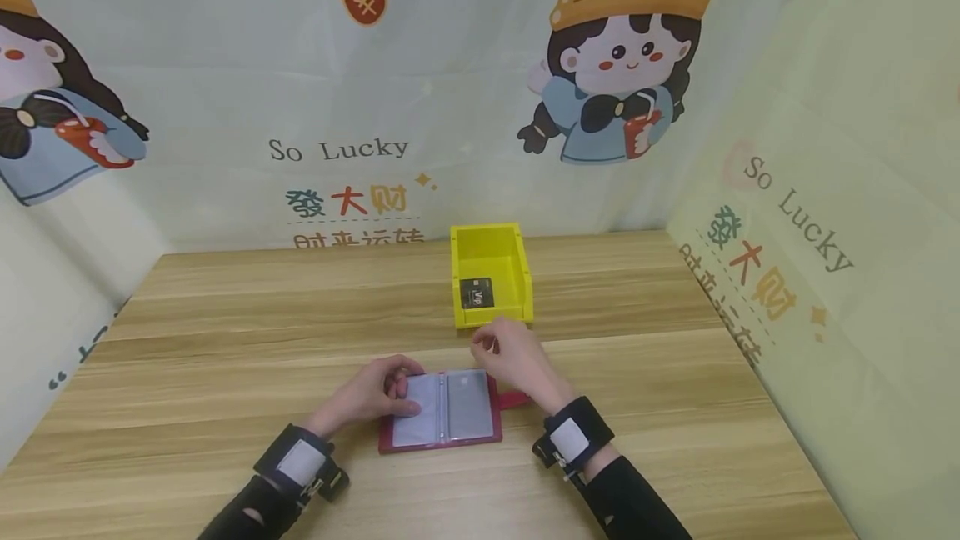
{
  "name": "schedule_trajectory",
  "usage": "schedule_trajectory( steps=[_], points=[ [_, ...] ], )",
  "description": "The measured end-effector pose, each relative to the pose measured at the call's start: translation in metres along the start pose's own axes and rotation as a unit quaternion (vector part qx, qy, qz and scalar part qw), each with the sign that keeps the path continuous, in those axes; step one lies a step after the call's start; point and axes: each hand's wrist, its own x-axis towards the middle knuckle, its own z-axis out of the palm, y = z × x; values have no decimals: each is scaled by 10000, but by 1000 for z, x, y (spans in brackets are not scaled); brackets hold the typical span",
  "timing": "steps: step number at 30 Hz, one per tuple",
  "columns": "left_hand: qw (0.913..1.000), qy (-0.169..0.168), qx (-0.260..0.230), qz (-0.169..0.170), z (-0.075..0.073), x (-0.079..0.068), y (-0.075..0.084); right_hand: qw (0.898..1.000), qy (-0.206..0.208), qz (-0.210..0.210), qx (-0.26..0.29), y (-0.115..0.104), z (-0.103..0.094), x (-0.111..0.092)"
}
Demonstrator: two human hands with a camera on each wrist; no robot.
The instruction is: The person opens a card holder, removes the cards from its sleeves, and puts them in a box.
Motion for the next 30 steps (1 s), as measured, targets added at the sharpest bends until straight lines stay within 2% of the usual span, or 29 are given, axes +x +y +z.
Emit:
schedule_trajectory(
  steps=[6, 14, 20, 30],
  points=[
    [10000, -2, -13, -30, -2, 0, 1, 9973, -710, 134, -148, 8, 5, -5],
    [10000, -12, 16, 4, -3, 0, 3, 9903, -1341, -114, -343, 14, 8, -6],
    [10000, -22, 9, -41, -4, -1, 4, 9872, -1506, -148, -506, 10, 7, -7],
    [10000, -9, -18, -3, -3, 0, 3, 9900, -1353, -72, -400, 11, 9, -5]
  ],
)
